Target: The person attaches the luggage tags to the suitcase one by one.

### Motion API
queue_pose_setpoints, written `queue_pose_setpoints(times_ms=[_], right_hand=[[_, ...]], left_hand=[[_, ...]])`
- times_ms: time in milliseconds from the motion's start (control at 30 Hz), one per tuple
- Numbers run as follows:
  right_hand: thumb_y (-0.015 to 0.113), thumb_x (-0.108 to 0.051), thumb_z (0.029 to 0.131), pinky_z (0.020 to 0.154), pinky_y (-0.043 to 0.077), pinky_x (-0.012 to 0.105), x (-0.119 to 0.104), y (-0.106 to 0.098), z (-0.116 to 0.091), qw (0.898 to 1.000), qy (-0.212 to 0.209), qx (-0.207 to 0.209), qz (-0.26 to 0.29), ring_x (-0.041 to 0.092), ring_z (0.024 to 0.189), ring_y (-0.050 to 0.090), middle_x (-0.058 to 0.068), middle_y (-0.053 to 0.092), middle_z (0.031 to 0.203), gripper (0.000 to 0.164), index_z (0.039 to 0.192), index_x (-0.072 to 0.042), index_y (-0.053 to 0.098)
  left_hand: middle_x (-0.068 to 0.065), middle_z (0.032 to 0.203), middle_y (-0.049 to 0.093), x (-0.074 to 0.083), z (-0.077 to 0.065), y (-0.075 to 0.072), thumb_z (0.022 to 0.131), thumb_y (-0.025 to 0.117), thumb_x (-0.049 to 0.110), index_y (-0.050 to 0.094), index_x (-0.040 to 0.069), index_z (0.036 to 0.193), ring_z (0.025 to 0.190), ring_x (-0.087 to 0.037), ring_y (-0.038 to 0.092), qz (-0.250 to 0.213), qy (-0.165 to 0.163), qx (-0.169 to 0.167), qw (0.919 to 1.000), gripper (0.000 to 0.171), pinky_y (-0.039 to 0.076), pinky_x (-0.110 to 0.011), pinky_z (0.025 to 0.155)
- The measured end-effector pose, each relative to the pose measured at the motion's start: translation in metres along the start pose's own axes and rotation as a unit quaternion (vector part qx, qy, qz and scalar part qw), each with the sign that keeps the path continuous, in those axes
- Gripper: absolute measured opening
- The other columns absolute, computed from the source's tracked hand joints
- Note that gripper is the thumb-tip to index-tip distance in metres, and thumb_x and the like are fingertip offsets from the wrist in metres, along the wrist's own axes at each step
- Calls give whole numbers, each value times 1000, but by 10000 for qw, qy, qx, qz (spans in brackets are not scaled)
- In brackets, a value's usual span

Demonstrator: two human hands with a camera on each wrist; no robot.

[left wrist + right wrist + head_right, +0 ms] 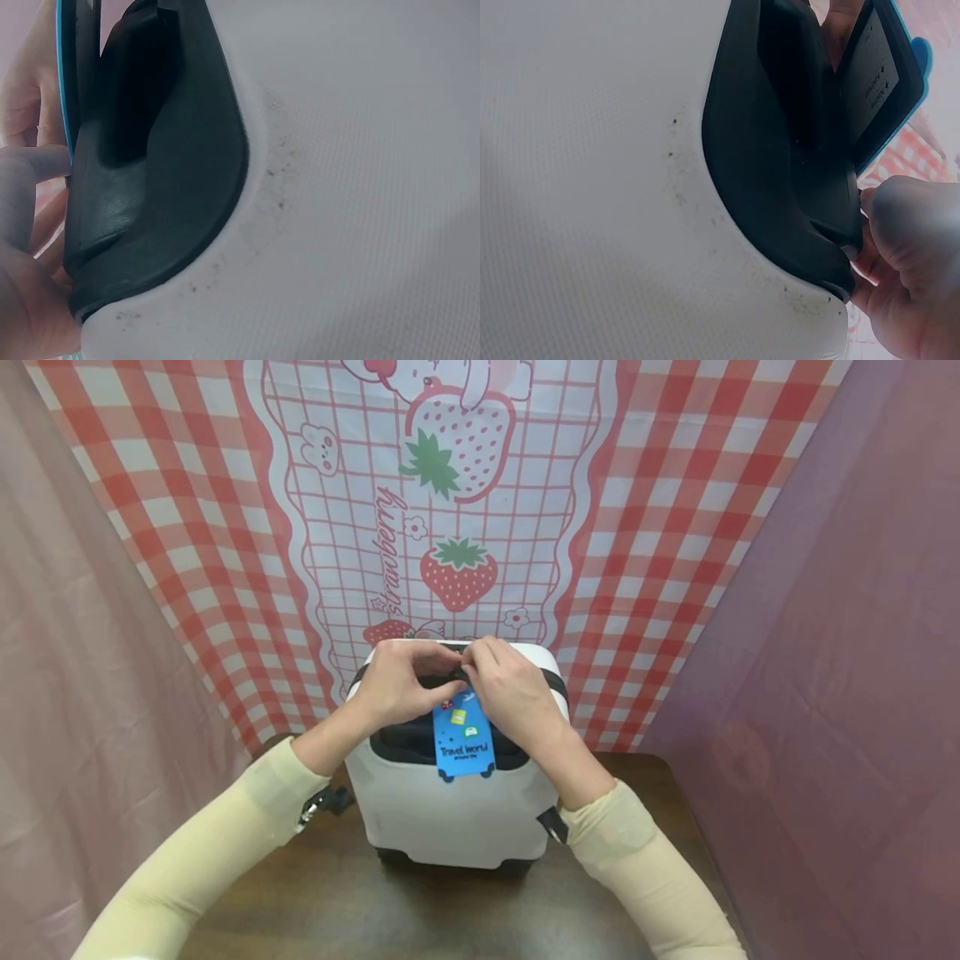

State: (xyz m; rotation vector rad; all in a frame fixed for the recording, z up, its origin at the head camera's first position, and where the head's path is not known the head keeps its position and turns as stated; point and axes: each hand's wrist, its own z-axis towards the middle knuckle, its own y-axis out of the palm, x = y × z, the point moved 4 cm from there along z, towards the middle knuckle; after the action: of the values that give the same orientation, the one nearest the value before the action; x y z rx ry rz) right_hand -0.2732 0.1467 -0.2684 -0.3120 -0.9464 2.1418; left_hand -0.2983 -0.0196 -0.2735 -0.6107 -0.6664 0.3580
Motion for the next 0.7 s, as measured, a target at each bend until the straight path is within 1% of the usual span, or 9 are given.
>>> queue_pose_setpoints(times_ms=[233, 400, 533, 700], right_hand=[[76, -10, 98, 81, 65, 36, 0, -1, 1, 10000, -8, 22, -38, 25, 84, 68, 15, 69, 100, 21, 110, 0, 63], [76, -10, 98, 80, 64, 36, 0, -2, 1, 10000, -34, 57, 68, 25, 84, 67, 15, 69, 99, 21, 110, 0, 62], [75, -10, 99, 80, 64, 36, 0, -1, 1, 10000, -82, 9, 30, 25, 83, 67, 15, 67, 100, 21, 111, 0, 62], [73, -9, 101, 77, 63, 35, -1, -1, 1, 10000, -79, -12, 4, 25, 81, 65, 15, 68, 97, 19, 110, 0, 60]], left_hand=[[-8, 111, 83, -2, -2, 2, 90, 85, 22, 81, 7, 115, 102, -18, 81, -50, -32, 101, 9999, 29, 65, -28, 88], [-9, 110, 83, -1, -1, 3, 91, 85, 24, 81, 7, 116, 99, -19, 82, -100, -64, 206, 9997, 30, 65, -27, 86], [-8, 110, 83, -1, -1, 3, 92, 85, 24, 81, 7, 115, 98, -18, 82, -126, -121, 271, 9995, 29, 65, -26, 85], [-7, 108, 84, -4, 0, 3, 91, 86, 24, 83, 7, 114, 95, -17, 82, -88, -172, 344, 9992, 29, 65, -26, 82]])
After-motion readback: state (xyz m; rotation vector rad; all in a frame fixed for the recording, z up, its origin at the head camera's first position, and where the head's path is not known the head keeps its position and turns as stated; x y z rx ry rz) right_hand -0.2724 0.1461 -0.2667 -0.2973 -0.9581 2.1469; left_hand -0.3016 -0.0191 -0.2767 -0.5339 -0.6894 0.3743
